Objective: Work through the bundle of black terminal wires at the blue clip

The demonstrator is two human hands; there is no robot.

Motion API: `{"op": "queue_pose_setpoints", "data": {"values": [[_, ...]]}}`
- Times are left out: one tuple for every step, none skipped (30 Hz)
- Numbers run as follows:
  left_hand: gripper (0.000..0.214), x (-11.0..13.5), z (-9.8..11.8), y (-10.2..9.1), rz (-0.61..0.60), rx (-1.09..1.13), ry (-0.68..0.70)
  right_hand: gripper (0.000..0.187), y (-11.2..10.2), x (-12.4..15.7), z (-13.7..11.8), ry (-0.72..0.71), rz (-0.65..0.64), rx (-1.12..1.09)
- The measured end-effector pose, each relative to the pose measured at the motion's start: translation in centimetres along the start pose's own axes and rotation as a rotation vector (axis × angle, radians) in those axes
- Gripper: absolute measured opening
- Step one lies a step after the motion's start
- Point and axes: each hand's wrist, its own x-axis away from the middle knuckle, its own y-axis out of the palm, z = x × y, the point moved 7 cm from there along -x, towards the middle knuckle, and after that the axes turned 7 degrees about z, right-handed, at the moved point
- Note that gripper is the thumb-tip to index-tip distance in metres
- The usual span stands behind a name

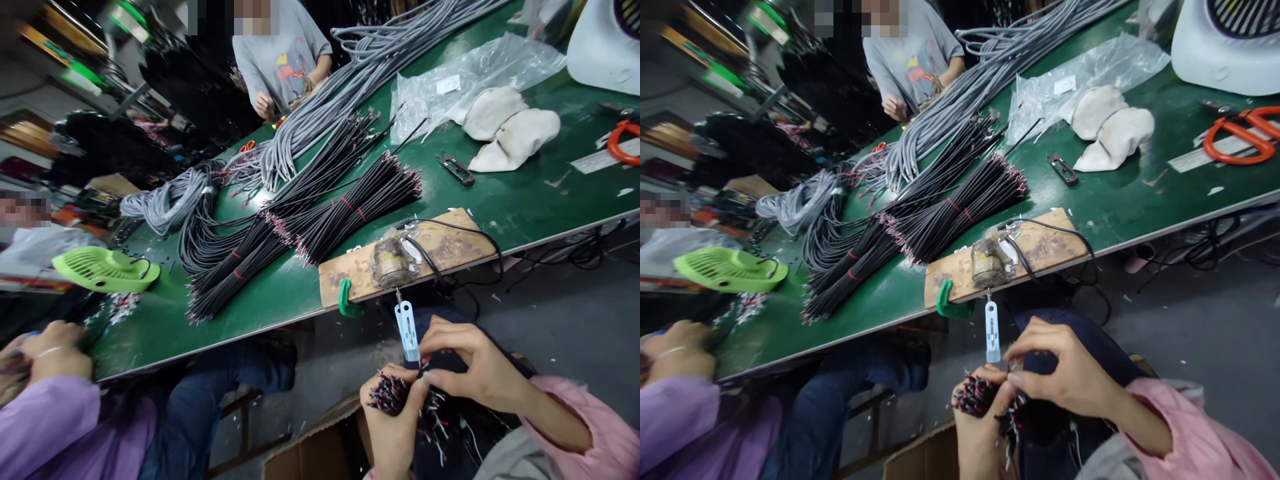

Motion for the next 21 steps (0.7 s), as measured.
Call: {"op": "queue_pose_setpoints", "data": {"values": [[0.014,0.1,-0.3,0.0,0.001,-0.010,-0.027,0.009,0.1,0.0,0.0,-0.001,0.003,0.004],[0.017,0.2,-0.8,-0.1,0.006,-0.015,-0.069,0.011,0.0,0.1,-0.1,-0.013,0.020,0.023],[0.021,0.3,-1.3,-0.2,0.010,-0.010,-0.122,0.014,0.0,0.1,-0.3,-0.029,0.046,0.051],[0.024,0.4,-1.8,-0.3,0.010,0.005,-0.173,0.019,-0.1,0.2,-0.4,-0.041,0.071,0.074],[0.026,0.5,-2.1,-0.2,0.001,0.030,-0.209,0.022,0.0,0.2,-0.4,-0.039,0.075,0.079],[0.026,0.5,-2.1,-0.1,-0.016,0.063,-0.218,0.024,0.2,0.2,-0.3,-0.017,0.054,0.053],[0.026,0.5,-1.9,0.0,-0.034,0.091,-0.196,0.026,0.5,0.2,-0.1,0.027,0.014,-0.010],[0.024,0.4,-1.5,0.0,-0.049,0.109,-0.150,0.028,0.9,0.1,0.3,0.090,-0.033,-0.100],[0.022,0.3,-1.0,0.1,-0.064,0.117,-0.089,0.029,1.2,0.0,0.7,0.163,-0.070,-0.200],[0.018,0.2,-0.3,0.1,-0.078,0.127,-0.026,0.031,1.4,-0.3,1.0,0.235,-0.085,-0.292],[0.015,0.1,0.3,0.1,-0.092,0.137,0.033,0.034,1.4,-0.7,1.3,0.295,-0.070,-0.364],[0.012,0.0,0.9,0.1,-0.106,0.148,0.082,0.036,1.3,-1.3,1.4,0.339,-0.035,-0.415],[0.010,-0.1,1.3,0.1,-0.120,0.160,0.120,0.040,1.2,-1.9,1.4,0.365,0.001,-0.443],[0.008,-0.2,1.7,0.1,-0.131,0.173,0.148,0.044,1.2,-2.5,1.3,0.379,0.022,-0.458],[0.008,-0.3,2.0,0.0,-0.136,0.180,0.168,0.049,1.4,-3.1,1.1,0.389,0.027,-0.470],[0.008,-0.5,2.2,0.0,-0.134,0.181,0.182,0.053,1.7,-3.5,0.9,0.402,0.015,-0.487],[0.008,-0.7,2.4,-0.1,-0.130,0.177,0.192,0.055,2.1,-3.9,0.8,0.421,-0.003,-0.510],[0.008,-0.9,2.4,-0.1,-0.122,0.176,0.198,0.055,2.5,-4.0,0.8,0.444,-0.015,-0.539],[0.009,-1.1,2.4,0.0,-0.115,0.176,0.204,0.054,2.8,-4.1,0.9,0.465,-0.018,-0.578],[0.009,-1.3,2.4,0.1,-0.111,0.175,0.208,0.052,3.0,-4.2,0.9,0.480,-0.013,-0.621],[0.009,-1.4,2.4,0.3,-0.112,0.171,0.213,0.050,3.1,-4.2,1.0,0.487,-0.008,-0.664]]}}
